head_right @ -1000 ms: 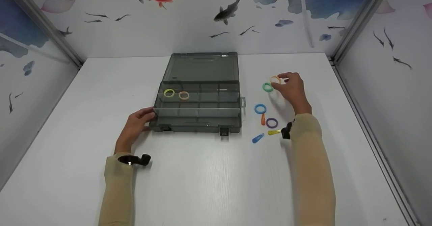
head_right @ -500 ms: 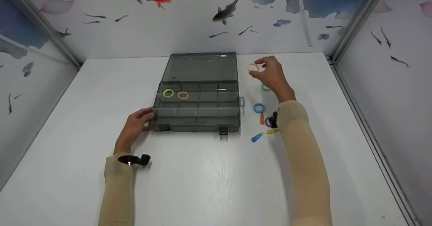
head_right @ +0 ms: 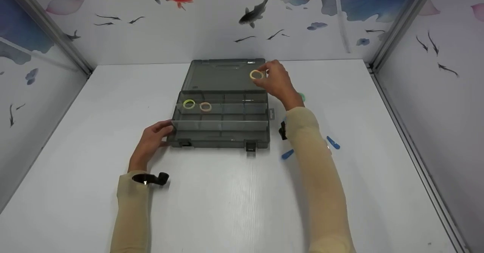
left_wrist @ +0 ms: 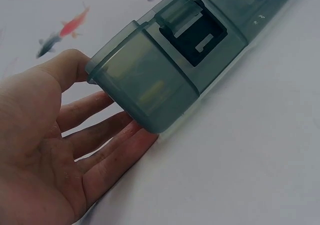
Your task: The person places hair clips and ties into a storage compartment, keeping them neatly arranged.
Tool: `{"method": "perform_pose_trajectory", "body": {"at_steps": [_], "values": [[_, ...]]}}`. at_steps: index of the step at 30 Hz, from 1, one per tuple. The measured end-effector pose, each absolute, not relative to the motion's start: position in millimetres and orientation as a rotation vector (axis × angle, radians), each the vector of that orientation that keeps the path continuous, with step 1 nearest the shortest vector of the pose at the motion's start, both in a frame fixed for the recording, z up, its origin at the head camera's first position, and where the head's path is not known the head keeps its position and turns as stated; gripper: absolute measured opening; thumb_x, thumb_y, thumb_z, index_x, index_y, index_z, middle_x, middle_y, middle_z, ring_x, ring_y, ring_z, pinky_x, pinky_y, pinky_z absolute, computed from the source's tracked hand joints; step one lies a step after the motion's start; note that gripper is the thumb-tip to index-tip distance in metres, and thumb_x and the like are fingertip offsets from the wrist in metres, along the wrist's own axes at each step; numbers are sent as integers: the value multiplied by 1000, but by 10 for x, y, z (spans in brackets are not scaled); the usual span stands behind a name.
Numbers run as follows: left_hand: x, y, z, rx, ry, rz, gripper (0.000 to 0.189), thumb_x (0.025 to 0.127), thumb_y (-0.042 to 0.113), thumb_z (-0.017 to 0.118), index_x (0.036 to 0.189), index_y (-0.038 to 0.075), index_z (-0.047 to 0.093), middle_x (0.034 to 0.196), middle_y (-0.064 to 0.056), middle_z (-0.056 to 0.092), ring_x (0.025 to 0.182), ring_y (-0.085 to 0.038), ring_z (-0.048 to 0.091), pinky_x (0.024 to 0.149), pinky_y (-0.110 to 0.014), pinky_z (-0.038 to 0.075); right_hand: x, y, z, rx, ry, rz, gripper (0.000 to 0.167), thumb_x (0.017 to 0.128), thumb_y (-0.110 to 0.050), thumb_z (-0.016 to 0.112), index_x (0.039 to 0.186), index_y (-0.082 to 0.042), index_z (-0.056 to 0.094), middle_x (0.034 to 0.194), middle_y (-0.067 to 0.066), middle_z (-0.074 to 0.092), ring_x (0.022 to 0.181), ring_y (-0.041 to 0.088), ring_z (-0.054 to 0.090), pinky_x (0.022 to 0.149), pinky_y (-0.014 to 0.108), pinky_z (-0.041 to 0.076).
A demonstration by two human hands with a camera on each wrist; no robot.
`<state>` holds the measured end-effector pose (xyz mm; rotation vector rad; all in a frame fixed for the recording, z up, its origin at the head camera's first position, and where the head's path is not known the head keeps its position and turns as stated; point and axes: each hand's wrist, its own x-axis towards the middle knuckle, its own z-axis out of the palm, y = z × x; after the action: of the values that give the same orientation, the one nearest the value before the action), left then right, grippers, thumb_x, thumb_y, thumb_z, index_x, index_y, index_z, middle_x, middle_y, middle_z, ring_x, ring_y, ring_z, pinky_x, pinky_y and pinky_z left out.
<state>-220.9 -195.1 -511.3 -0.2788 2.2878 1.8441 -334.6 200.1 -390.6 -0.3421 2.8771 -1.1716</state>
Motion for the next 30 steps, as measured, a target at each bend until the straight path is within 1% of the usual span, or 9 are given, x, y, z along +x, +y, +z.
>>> {"method": "perform_pose_trajectory", "body": {"at_steps": [5,9,12,19,25,30], "values": [[-2193,-1958,-5122,-291,2291,1836,42,102,30,58,142,18,56,144,-7,57,130,-24,55,100,-41,51,-3362,1704,-3953,-467,2858,-1115,46,92,-20,72,130,4,58,134,23,49,130,40,48,104,52,46],[-2192,-1945,-5109,-279,2288,1848,42,102,30,58,142,17,56,144,-6,56,131,-23,55,97,-39,54,-3367,1489,-3994,-515,2862,-1045,48,92,-24,72,130,3,60,132,22,51,129,38,49,106,52,45],[-2197,-1930,-5087,-279,2287,1851,43,101,29,58,142,16,55,144,-7,56,131,-23,55,96,-39,55,-3382,1356,-4035,-522,2853,-1019,47,93,-25,72,130,2,60,132,21,51,128,36,49,106,51,44],[-2217,-1932,-5076,-298,2283,1836,42,102,30,58,141,18,56,143,-6,57,130,-23,55,97,-39,54,-3432,1092,-4156,-515,2806,-1064,44,93,-22,71,128,3,60,132,22,52,127,36,50,104,50,45],[-2217,-1925,-5094,-297,2296,1834,41,101,31,58,140,19,58,142,-5,58,130,-22,55,97,-39,54,-3428,935,-4290,-484,2728,-1140,44,92,-21,72,127,3,61,131,21,53,124,34,51,100,48,48],[-2216,-1936,-5090,-299,2297,1827,41,101,31,58,141,19,57,144,-5,56,131,-23,54,99,-40,53,-3423,830,-4322,-457,2695,-1161,43,92,-21,73,127,2,62,129,20,54,118,32,54,96,45,50]]}}
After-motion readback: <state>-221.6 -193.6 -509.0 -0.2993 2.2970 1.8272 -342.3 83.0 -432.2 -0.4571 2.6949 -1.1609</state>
